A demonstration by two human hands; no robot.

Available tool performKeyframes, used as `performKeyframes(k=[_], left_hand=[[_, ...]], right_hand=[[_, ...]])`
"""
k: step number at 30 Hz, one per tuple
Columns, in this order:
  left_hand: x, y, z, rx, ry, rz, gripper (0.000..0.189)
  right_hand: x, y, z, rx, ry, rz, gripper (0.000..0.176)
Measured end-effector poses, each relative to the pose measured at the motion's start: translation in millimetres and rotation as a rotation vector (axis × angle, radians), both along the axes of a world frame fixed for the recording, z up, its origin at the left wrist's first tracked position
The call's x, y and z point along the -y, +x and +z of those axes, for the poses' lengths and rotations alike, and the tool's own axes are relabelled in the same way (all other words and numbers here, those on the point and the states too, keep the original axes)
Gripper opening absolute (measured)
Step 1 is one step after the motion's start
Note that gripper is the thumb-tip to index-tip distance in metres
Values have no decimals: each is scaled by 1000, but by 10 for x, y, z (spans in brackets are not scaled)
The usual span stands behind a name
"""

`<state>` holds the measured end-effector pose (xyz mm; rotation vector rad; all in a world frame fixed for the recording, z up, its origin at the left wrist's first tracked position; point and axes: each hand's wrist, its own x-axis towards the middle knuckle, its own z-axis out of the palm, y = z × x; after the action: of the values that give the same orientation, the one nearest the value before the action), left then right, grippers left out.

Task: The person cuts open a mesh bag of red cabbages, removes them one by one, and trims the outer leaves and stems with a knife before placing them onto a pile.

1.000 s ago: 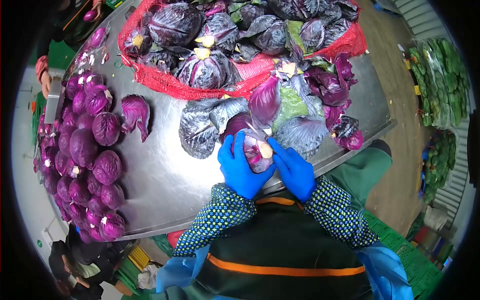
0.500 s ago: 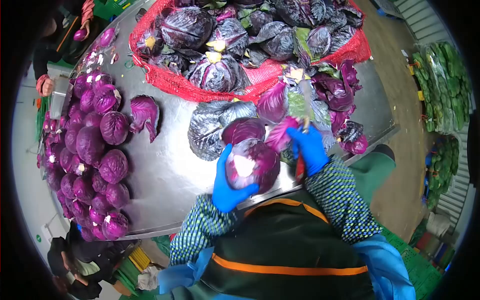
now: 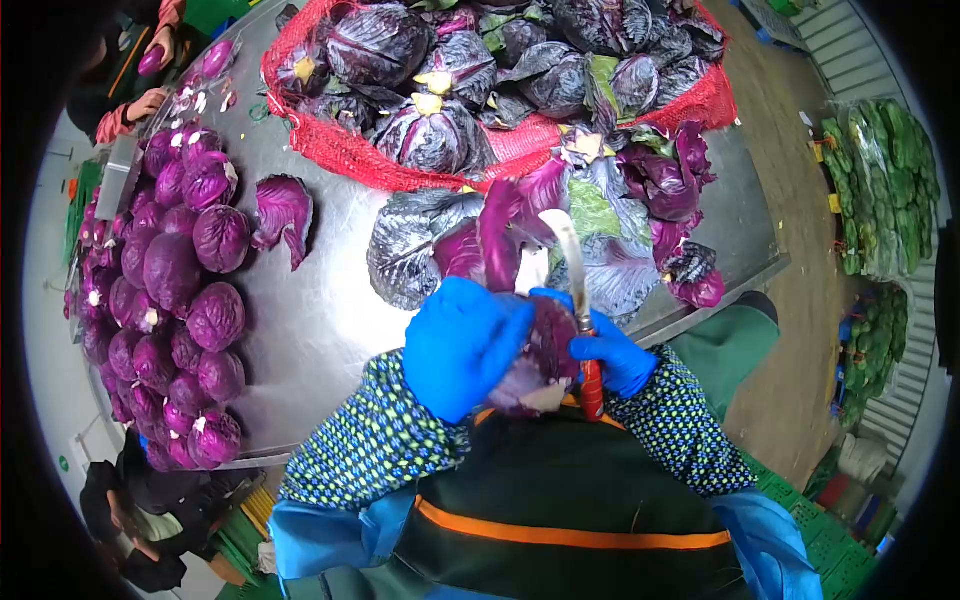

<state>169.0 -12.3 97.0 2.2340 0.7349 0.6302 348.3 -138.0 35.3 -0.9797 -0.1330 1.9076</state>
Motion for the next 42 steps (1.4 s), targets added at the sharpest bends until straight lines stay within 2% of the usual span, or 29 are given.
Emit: performKeyframes(k=[1,3,4,6,8,10,11,13,15,16,17,18,19,20,21,22,23,24,26,27,28,29,30,32,34,36,38,39,42], left_hand=[[-105,-33,-79,60,0,55,15],[-412,-135,-222,104,-584,406,12],[-685,-381,-604,45,-584,432,15],[-621,-526,-339,-27,-211,321,20],[-193,-186,258,113,-216,40,27],[14,-19,304,-19,-36,-165,32],[26,-70,174,-18,-25,-148,32],[8,-195,-230,125,-254,-113,25],[-64,-281,-223,142,-631,227,18],[-193,-360,-375,92,-513,360,13],[-374,-500,-526,1,-716,489,13],[-538,-626,-554,-267,-189,326,26],[-491,-679,-552,-256,-15,242,38],[-411,-531,-239,-244,149,149,51],[-369,-386,-36,-76,-120,-171,74],[-261,-246,145,-176,-116,-399,87],[-128,-139,33,-214,-171,-457,98],[-25,-112,-351,-126,-211,-472,102],[81,-160,-720,-138,-248,-245,103],[167,-127,-751,-138,-243,-260,103],[318,-68,-788,-147,-206,-90,102],[453,3,-822,-155,-178,83,102],[504,99,-799,-215,-177,146,100],[532,226,-774,-267,-135,182,97],[476,263,-913,-169,-148,162,96],[423,294,-895,-83,-167,133,95],[416,314,-815,-255,-233,145,93],[437,341,-811,-306,-194,154,92],[439,379,-816,-283,-259,198,92]], right_hand=[[31,9,-88,-40,10,77,68],[-1,-25,-137,-68,67,88,67],[-20,-43,-156,-89,119,102,65],[-144,46,-92,-135,126,81,61],[-201,170,-91,32,75,313,61],[-287,223,-4,102,-32,432,61],[-275,181,-28,12,34,346,61],[-184,77,-119,-99,97,200,64],[-87,49,-220,-143,109,185,65],[-60,68,-241,-174,132,192,67],[-105,125,-132,-169,110,227,67],[-167,160,-124,-172,113,229,67],[-255,206,-133,-120,122,283,69],[-327,263,-140,-70,120,330,72],[-440,295,-125,-74,148,400,65],[-557,307,-138,62,214,469,59],[-602,282,-189,95,180,460,60],[-657,262,-266,129,156,444,60],[-609,160,-308,460,87,203,57],[-564,167,-352,614,32,181,49],[-440,139,-367,613,21,175,49],[-278,89,-328,790,113,14,47],[-132,25,-211,958,202,-133,46],[50,49,44,1102,128,-47,47],[274,40,142,1490,161,169,47],[396,-29,112,1554,220,85,47],[463,-92,89,1584,228,184,46],[474,-128,-6,1600,259,104,46],[467,-144,-48,1658,253,123,46]])
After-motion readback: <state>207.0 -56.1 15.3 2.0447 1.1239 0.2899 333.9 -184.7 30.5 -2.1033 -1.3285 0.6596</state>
